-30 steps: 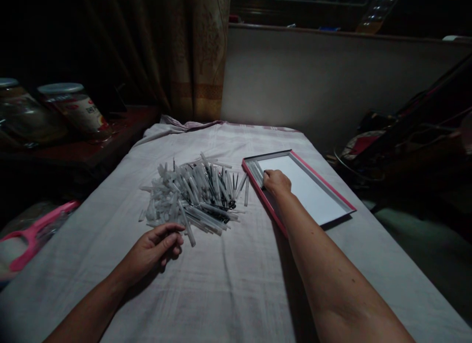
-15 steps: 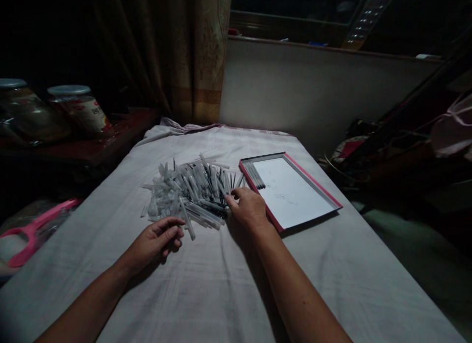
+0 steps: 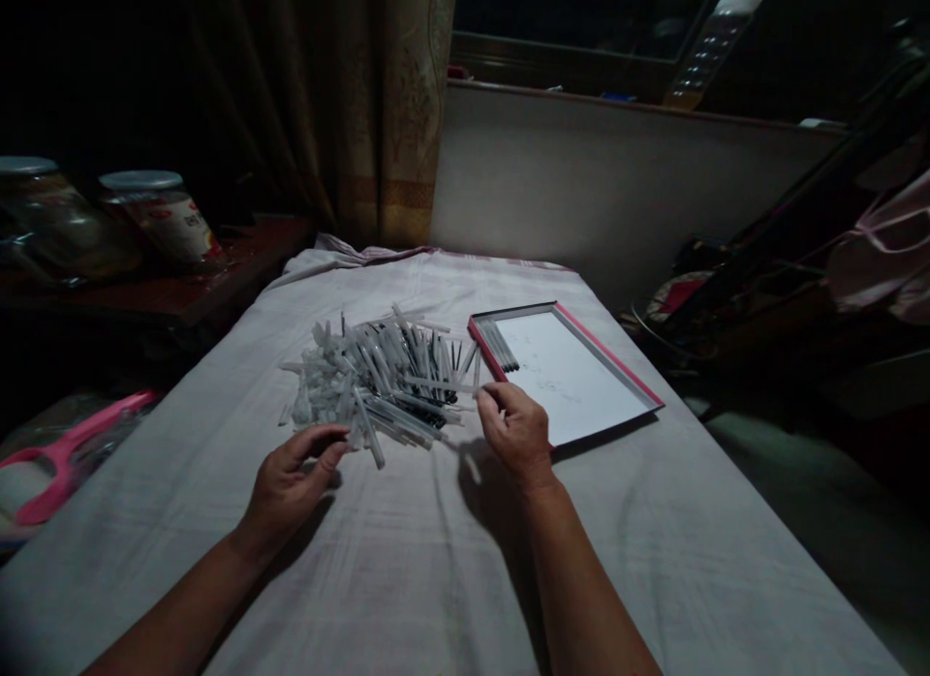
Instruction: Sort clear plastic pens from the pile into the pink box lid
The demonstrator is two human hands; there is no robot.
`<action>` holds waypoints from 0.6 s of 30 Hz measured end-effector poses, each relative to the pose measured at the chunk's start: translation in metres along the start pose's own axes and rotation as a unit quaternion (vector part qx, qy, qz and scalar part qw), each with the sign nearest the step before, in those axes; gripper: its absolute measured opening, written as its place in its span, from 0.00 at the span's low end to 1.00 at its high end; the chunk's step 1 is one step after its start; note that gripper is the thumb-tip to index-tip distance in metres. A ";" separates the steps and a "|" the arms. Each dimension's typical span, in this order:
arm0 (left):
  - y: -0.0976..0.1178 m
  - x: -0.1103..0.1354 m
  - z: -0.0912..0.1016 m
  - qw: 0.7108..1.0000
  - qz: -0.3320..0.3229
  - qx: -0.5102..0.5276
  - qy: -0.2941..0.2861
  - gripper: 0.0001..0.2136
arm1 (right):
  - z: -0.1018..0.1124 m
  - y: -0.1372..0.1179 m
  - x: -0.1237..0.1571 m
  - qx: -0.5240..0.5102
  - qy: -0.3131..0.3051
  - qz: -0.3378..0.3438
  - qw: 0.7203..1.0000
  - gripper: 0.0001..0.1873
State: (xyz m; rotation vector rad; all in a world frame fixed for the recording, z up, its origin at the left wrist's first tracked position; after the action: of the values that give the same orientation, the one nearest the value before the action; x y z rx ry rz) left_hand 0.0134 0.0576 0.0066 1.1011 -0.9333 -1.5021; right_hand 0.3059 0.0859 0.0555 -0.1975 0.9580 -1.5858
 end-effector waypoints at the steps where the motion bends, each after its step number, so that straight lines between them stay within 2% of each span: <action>1: 0.011 0.001 0.004 0.994 -0.081 -0.066 0.028 0.13 | 0.000 -0.004 0.005 -0.042 -0.020 0.016 0.999 0.14; 3: 0.032 0.006 0.006 0.955 -0.226 -0.182 0.057 0.12 | -0.006 -0.018 0.018 -0.113 -0.082 0.056 0.989 0.12; 4: 0.039 0.009 0.003 0.933 -0.276 -0.225 0.055 0.14 | -0.012 -0.027 0.025 -0.138 -0.118 0.079 0.980 0.11; 6: 0.044 0.012 -0.005 0.900 -0.326 -0.289 0.021 0.16 | -0.024 -0.043 0.038 -0.163 -0.170 0.114 0.965 0.11; 8: 0.039 0.013 -0.014 0.884 -0.335 -0.324 -0.031 0.14 | -0.036 -0.050 0.045 -0.174 -0.207 0.123 0.955 0.10; 10: 0.031 0.013 -0.019 0.882 -0.321 -0.339 -0.069 0.12 | -0.045 -0.048 0.045 -0.178 -0.240 0.115 0.947 0.10; 13: 0.021 0.012 -0.017 0.894 -0.282 -0.341 -0.066 0.13 | -0.047 -0.027 0.029 -0.146 -0.220 0.076 0.962 0.13; 15: 0.018 0.011 -0.015 0.906 -0.262 -0.329 -0.059 0.14 | -0.044 -0.010 0.014 -0.067 -0.178 0.053 0.980 0.13; 18: 0.016 0.009 -0.014 0.919 -0.244 -0.303 -0.064 0.15 | -0.049 0.004 0.000 0.088 -0.203 0.046 0.974 0.11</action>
State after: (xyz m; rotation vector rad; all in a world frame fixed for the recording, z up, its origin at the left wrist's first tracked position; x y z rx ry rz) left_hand 0.0304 0.0449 0.0161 0.8031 -0.2205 -2.1035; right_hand 0.2792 0.1093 0.0210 -0.3342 0.4996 -1.4615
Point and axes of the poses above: each hand's wrist, its own x-axis away from the middle knuckle, its own z-axis out of the back of the hand, y = z × x, the point moved 6 cm from there along -x, towards the middle knuckle, and after that the axes turned 5 degrees about -z, right-handed, at the moved point
